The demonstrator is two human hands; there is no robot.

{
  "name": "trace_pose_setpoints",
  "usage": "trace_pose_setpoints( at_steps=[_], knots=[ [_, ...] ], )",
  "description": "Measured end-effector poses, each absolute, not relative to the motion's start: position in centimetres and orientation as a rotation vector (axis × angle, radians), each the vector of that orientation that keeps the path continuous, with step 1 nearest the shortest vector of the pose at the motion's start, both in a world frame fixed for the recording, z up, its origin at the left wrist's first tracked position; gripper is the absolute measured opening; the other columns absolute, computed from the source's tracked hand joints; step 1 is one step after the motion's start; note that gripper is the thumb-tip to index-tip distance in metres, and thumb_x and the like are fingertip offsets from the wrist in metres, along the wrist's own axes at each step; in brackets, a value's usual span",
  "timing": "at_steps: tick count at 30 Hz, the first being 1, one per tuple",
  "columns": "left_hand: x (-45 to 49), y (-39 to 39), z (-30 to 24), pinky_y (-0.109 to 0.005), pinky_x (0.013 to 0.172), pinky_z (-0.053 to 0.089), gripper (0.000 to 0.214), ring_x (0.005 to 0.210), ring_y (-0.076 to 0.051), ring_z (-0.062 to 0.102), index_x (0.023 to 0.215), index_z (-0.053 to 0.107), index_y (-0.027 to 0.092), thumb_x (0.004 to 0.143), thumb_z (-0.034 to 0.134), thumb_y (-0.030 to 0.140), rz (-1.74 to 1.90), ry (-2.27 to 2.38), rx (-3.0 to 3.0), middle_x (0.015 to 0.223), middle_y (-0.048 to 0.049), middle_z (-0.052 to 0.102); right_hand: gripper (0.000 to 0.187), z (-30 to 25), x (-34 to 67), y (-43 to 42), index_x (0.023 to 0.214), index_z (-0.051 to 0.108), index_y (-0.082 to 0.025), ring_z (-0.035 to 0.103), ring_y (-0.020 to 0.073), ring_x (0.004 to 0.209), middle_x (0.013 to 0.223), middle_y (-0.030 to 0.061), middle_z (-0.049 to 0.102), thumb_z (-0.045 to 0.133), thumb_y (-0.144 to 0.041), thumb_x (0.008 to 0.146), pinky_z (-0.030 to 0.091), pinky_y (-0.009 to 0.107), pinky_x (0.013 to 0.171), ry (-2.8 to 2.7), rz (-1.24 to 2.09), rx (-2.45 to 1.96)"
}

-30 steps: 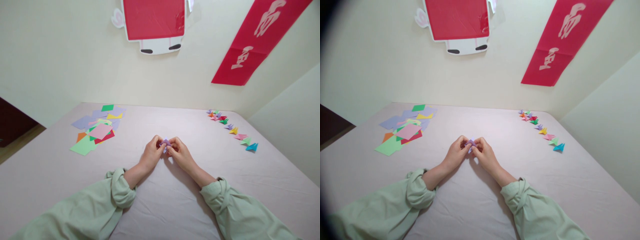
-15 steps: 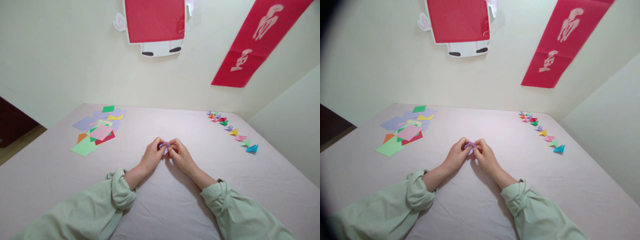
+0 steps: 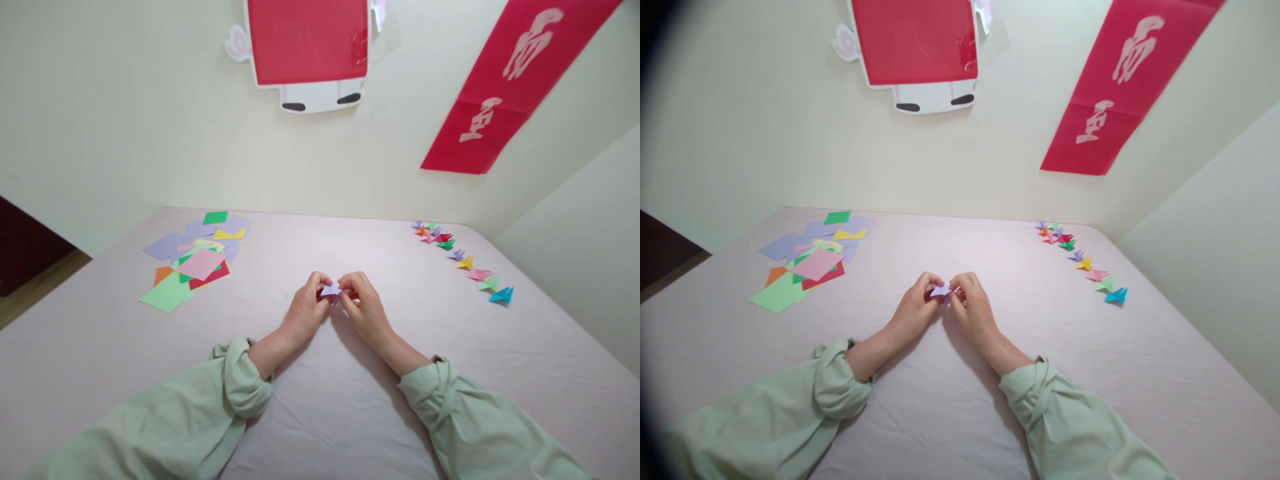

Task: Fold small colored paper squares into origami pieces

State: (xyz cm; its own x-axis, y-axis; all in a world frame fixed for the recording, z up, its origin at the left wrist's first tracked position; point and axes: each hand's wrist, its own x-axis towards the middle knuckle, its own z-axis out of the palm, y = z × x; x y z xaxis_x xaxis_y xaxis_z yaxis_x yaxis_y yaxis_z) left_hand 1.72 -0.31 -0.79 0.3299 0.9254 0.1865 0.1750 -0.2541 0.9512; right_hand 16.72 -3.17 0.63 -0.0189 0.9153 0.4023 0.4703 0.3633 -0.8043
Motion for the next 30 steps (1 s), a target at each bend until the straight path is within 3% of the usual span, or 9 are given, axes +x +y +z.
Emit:
trace_pose_setpoints(
  at_steps=[10, 17, 30],
  knots=[
    [1.9, -0.3, -0.5, -0.022, 0.068, 0.044, 0.005, 0.073, -0.012, 0.059, 0.086, 0.053, 0.020, 0.081, 0.052, 0.017, 1.079, 1.026, 1.587, 0.080, 0.0024, 0.060, 0.003, 0.4, 16.3, -3.3, 0.085, 0.054, -0.021, 0.055, 0.0137, 0.069, 0.086, 0.0015, 0.057, 0.052, -0.022, 0.087, 0.044, 0.027, 0.062, -1.590, 0.690, -1.285],
    [1.9, -0.1, -0.9, -0.022, 0.064, 0.042, 0.003, 0.071, -0.012, 0.059, 0.085, 0.053, 0.019, 0.085, 0.051, 0.021, 1.062, 1.105, 1.550, 0.078, 0.0017, 0.062, 0.021, -0.6, 16.6, -2.8, 0.090, 0.053, -0.021, 0.059, 0.0149, 0.066, 0.072, -0.0016, 0.058, 0.047, -0.041, 0.093, 0.048, 0.028, 0.064, -1.390, 1.007, -1.201],
    [1.9, -0.3, -0.2, -0.023, 0.063, 0.045, 0.007, 0.068, -0.013, 0.063, 0.080, 0.051, 0.019, 0.081, 0.055, 0.024, 1.031, 1.026, 1.472, 0.073, 0.0028, 0.063, 0.026, -0.8, 16.6, -2.5, 0.087, 0.054, -0.020, 0.060, 0.0133, 0.062, 0.067, -0.0024, 0.061, 0.061, -0.044, 0.084, 0.049, 0.027, 0.061, -1.307, 1.152, -1.195]
  ],
)
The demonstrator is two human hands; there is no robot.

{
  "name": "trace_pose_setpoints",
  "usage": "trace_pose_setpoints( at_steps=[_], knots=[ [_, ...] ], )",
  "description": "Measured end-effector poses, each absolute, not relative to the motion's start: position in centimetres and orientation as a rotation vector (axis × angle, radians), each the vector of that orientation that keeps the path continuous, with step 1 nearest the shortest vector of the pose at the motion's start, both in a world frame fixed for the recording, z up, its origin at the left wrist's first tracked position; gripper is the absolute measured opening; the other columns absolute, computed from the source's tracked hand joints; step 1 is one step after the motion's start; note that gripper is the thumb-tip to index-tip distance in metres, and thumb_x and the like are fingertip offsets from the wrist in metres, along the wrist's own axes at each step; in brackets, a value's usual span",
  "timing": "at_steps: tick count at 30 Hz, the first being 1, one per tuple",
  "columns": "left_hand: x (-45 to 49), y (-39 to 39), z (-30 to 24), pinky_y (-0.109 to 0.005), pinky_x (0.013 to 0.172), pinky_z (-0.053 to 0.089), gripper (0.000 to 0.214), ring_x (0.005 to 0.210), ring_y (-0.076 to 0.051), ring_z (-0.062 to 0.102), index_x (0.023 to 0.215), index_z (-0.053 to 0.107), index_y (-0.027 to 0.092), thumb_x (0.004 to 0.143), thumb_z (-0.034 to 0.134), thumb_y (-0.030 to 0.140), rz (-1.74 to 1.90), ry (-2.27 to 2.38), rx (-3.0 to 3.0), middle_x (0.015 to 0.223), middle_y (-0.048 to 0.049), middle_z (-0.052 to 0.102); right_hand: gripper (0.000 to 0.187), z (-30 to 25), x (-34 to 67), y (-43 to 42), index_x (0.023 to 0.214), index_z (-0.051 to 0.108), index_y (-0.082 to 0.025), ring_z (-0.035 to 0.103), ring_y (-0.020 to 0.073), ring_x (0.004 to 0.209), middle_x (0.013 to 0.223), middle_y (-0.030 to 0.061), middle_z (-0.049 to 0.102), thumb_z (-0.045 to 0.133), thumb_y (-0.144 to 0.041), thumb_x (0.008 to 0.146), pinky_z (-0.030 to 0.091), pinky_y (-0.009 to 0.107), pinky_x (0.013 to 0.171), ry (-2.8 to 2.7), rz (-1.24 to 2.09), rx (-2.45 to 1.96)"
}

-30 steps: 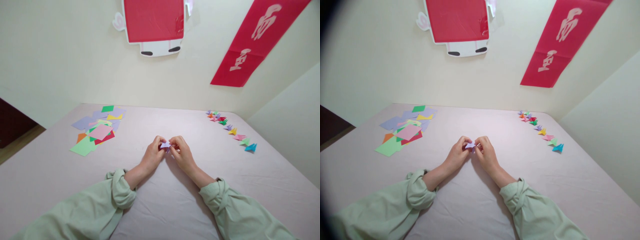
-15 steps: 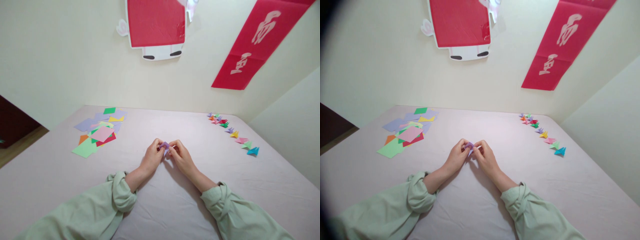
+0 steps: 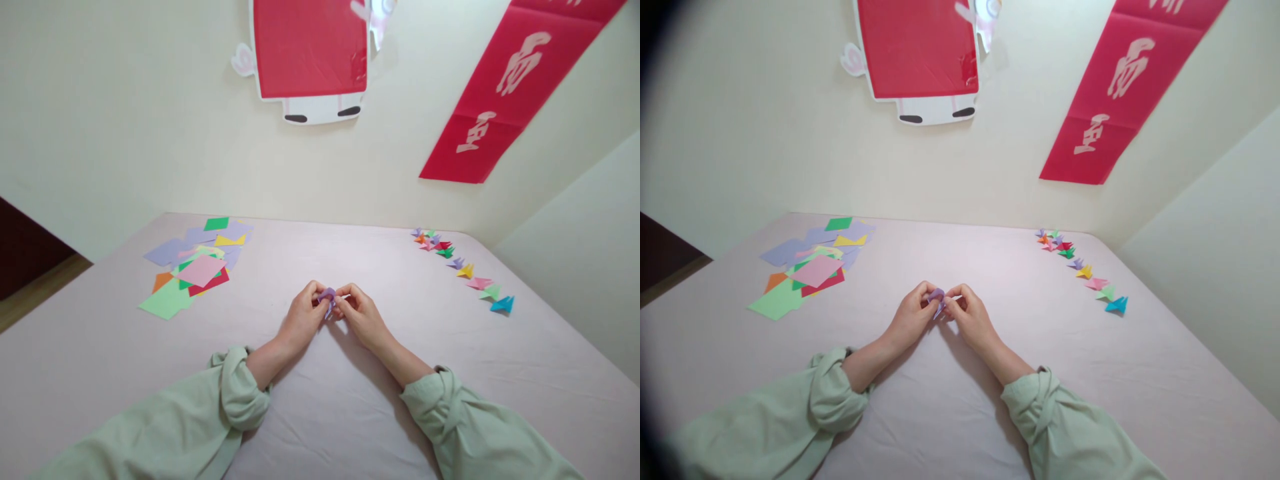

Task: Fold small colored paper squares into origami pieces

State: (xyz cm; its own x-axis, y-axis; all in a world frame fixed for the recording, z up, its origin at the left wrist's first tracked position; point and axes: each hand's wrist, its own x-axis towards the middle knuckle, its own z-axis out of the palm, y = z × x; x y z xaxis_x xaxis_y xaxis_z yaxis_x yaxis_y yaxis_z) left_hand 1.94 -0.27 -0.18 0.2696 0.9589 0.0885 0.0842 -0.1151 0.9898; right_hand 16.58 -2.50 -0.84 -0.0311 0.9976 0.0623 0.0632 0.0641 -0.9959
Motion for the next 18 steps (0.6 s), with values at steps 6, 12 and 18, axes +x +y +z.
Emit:
trace_pose_setpoints(
  at_steps=[6, 12, 18],
  knots=[
    [1.91, -0.24, -0.25, -0.022, 0.062, 0.044, 0.004, 0.068, -0.013, 0.060, 0.079, 0.052, 0.019, 0.079, 0.055, 0.021, 1.026, 1.028, 1.490, 0.071, 0.0032, 0.060, 0.026, -0.78, 16.50, -2.56, 0.088, 0.053, -0.020, 0.063, 0.0149, 0.064, 0.069, -0.0015, 0.063, 0.063, -0.043, 0.082, 0.051, 0.029, 0.063, -1.319, 1.168, -1.193],
    [1.99, -0.22, -0.64, -0.023, 0.062, 0.045, 0.013, 0.068, -0.013, 0.062, 0.084, 0.052, 0.019, 0.080, 0.060, 0.027, 1.034, 1.011, 1.472, 0.073, 0.0020, 0.063, 0.024, -0.63, 16.73, -2.42, 0.085, 0.055, -0.019, 0.058, 0.0131, 0.063, 0.070, -0.0016, 0.059, 0.058, -0.043, 0.085, 0.049, 0.027, 0.061, -1.342, 1.104, -1.203],
    [2.12, -0.26, -0.45, -0.023, 0.061, 0.043, 0.015, 0.066, -0.013, 0.061, 0.084, 0.051, 0.018, 0.079, 0.061, 0.028, 1.041, 0.979, 1.402, 0.072, 0.0023, 0.062, 0.024, -0.55, 16.93, -2.43, 0.087, 0.058, -0.019, 0.057, 0.0125, 0.064, 0.073, -0.0012, 0.059, 0.057, -0.043, 0.086, 0.047, 0.026, 0.060, -1.385, 1.100, -1.178]
  ],
)
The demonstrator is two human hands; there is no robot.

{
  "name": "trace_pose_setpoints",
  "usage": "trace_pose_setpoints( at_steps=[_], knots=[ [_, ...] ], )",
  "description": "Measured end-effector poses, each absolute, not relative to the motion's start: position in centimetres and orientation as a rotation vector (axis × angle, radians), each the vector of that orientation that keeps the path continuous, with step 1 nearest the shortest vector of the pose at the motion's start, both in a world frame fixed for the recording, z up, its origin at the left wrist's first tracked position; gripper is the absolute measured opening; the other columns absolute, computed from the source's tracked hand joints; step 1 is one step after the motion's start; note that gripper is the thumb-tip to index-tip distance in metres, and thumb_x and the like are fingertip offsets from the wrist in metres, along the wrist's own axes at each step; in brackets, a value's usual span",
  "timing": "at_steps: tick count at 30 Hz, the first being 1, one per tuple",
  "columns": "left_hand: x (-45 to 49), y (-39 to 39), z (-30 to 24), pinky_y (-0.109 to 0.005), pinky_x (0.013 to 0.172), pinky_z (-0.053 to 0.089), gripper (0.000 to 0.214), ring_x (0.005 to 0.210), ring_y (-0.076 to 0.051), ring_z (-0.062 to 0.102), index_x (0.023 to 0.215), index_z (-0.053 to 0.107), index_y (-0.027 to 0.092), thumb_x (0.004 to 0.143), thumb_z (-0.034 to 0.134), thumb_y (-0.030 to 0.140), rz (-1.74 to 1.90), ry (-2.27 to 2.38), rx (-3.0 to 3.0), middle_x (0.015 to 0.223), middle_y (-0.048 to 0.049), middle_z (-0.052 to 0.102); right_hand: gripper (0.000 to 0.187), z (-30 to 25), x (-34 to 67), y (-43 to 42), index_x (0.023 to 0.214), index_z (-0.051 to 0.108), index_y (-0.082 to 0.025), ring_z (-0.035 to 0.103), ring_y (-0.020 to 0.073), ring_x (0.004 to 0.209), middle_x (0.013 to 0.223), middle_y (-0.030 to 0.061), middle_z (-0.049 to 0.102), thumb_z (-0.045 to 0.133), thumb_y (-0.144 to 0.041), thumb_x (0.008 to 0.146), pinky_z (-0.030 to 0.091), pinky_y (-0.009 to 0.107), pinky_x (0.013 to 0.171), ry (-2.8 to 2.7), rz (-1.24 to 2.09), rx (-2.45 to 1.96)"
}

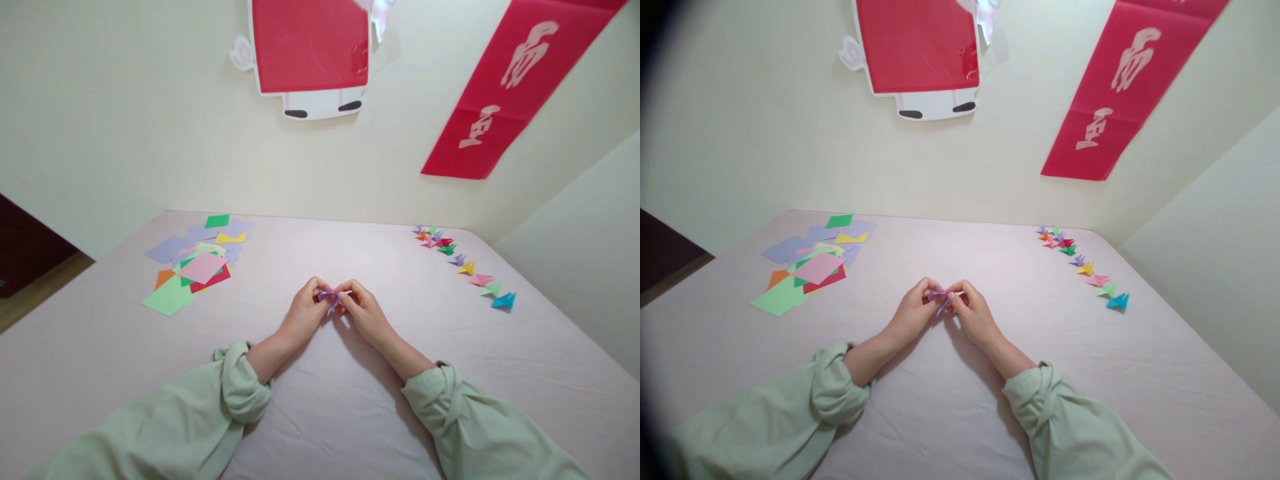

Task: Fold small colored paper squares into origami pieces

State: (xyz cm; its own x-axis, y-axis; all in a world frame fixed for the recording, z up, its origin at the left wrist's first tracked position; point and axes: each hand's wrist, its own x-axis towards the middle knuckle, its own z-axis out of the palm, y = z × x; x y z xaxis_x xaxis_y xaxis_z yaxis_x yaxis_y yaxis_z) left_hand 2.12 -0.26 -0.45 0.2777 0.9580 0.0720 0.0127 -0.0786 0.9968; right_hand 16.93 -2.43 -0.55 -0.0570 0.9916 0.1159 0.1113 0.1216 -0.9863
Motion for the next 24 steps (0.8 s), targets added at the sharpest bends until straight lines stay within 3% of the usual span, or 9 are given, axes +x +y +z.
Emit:
trace_pose_setpoints(
  at_steps=[15, 24],
  knots=[
    [2.0, -0.2, -0.5, -0.021, 0.060, 0.044, 0.009, 0.066, -0.011, 0.057, 0.084, 0.053, 0.018, 0.077, 0.059, 0.021, 1.034, 0.975, 1.504, 0.072, 0.0032, 0.059, 0.022, -0.6, 17.0, -2.6, 0.088, 0.054, -0.021, 0.060, 0.0142, 0.063, 0.069, -0.0026, 0.062, 0.061, -0.041, 0.083, 0.048, 0.027, 0.060, -1.412, 1.135, -1.188],
    [2.2, -0.5, -0.2, -0.022, 0.064, 0.042, 0.009, 0.067, -0.011, 0.055, 0.083, 0.053, 0.018, 0.078, 0.058, 0.024, 0.964, 0.985, 1.512, 0.075, 0.0020, 0.059, 0.011, 0.7, 16.9, -3.4, 0.083, 0.057, -0.021, 0.055, 0.0149, 0.068, 0.078, 0.0009, 0.060, 0.050, -0.025, 0.090, 0.042, 0.027, 0.064, -1.677, 0.619, -1.368]
  ],
)
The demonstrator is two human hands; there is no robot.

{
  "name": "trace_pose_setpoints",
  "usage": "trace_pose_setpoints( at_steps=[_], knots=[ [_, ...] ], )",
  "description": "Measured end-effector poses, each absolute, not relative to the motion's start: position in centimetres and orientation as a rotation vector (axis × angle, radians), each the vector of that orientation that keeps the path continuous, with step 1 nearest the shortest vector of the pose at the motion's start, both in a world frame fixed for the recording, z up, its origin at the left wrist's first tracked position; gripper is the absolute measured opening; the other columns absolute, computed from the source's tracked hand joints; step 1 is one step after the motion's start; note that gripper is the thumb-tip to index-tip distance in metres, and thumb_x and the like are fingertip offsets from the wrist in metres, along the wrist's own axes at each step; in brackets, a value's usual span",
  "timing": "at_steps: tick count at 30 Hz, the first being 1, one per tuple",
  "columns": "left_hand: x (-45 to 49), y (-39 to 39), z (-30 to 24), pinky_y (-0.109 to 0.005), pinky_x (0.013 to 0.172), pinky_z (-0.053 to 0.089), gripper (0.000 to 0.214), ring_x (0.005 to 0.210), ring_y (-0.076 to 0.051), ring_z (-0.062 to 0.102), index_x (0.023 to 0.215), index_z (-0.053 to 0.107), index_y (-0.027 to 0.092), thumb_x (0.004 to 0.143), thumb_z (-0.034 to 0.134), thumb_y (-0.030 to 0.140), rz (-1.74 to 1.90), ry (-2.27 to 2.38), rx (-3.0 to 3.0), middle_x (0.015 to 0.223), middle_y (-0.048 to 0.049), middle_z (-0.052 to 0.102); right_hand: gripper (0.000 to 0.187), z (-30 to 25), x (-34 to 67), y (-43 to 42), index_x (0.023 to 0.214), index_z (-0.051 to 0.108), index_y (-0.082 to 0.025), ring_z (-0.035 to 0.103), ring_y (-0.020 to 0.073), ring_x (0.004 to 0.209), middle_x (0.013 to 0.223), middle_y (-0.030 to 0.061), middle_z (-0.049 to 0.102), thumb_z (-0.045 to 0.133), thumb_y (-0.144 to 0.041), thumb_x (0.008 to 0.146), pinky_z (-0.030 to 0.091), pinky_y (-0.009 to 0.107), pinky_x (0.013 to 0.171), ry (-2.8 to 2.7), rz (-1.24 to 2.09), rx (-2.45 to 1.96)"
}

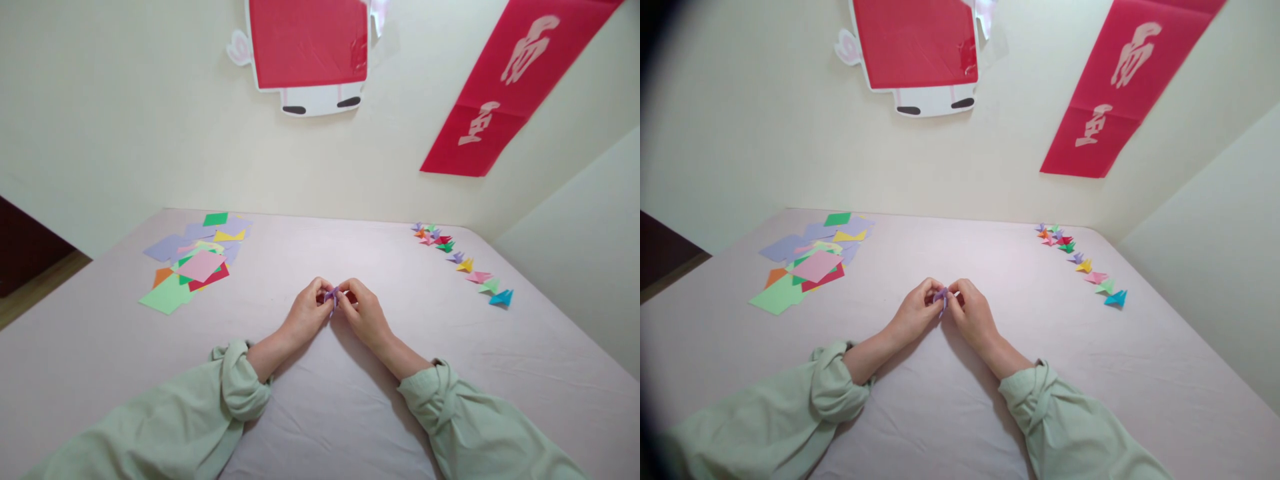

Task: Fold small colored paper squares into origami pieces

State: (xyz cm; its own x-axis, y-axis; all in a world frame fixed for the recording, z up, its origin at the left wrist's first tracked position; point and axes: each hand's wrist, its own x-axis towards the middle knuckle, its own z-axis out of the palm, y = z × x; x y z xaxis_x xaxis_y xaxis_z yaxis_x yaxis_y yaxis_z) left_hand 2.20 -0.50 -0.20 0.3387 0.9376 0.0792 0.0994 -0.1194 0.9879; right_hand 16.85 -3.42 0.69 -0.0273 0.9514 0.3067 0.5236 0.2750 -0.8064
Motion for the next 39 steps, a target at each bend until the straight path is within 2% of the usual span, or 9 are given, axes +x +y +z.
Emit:
trace_pose_setpoints(
  at_steps=[5, 16, 23, 33, 39],
  knots=[
    [2.1, -0.6, 0.2, -0.022, 0.065, 0.042, 0.009, 0.069, -0.012, 0.054, 0.078, 0.055, 0.019, 0.080, 0.056, 0.027, 0.980, 1.002, 1.570, 0.073, 0.0020, 0.058, 0.014, 0.7, 16.7, -3.4, 0.081, 0.055, -0.021, 0.055, 0.0151, 0.068, 0.075, 0.0001, 0.060, 0.047, -0.025, 0.091, 0.041, 0.026, 0.063, -1.659, 0.650, -1.369],
    [1.9, -0.1, -0.8, -0.021, 0.062, 0.041, 0.012, 0.066, -0.011, 0.054, 0.076, 0.052, 0.018, 0.083, 0.055, 0.028, 0.999, 1.010, 1.522, 0.070, 0.0041, 0.055, 0.011, 0.6, 16.6, -3.4, 0.089, 0.059, -0.021, 0.055, 0.0144, 0.065, 0.081, 0.0008, 0.063, 0.051, -0.029, 0.090, 0.043, 0.027, 0.061, -1.660, 0.745, -1.320],
    [1.9, -0.3, -0.4, -0.022, 0.064, 0.041, 0.015, 0.068, -0.012, 0.054, 0.075, 0.054, 0.018, 0.081, 0.059, 0.031, 0.996, 1.020, 1.548, 0.071, 0.0025, 0.057, 0.016, -0.1, 16.9, -3.0, 0.090, 0.060, -0.021, 0.057, 0.0157, 0.074, 0.084, 0.0016, 0.062, 0.048, -0.030, 0.092, 0.046, 0.027, 0.067, -1.571, 0.841, -1.260],
    [1.9, -0.6, 0.2, -0.022, 0.060, 0.036, 0.011, 0.063, -0.011, 0.048, 0.073, 0.053, 0.018, 0.081, 0.056, 0.024, 0.933, 1.080, 1.677, 0.067, 0.0043, 0.053, 0.011, 0.6, 16.7, -3.2, 0.087, 0.061, -0.019, 0.056, 0.0150, 0.074, 0.083, 0.0019, 0.061, 0.051, -0.023, 0.090, 0.044, 0.026, 0.066, -1.653, 0.705, -1.266],
    [1.8, -0.7, 0.3, -0.022, 0.060, 0.035, 0.017, 0.064, -0.011, 0.048, 0.071, 0.052, 0.018, 0.084, 0.055, 0.028, 0.927, 1.065, 1.693, 0.066, 0.0042, 0.052, 0.012, 0.5, 16.7, -3.2, 0.085, 0.060, -0.020, 0.058, 0.0153, 0.074, 0.081, 0.0015, 0.062, 0.049, -0.023, 0.091, 0.045, 0.027, 0.068, -1.635, 0.711, -1.271]
  ],
)
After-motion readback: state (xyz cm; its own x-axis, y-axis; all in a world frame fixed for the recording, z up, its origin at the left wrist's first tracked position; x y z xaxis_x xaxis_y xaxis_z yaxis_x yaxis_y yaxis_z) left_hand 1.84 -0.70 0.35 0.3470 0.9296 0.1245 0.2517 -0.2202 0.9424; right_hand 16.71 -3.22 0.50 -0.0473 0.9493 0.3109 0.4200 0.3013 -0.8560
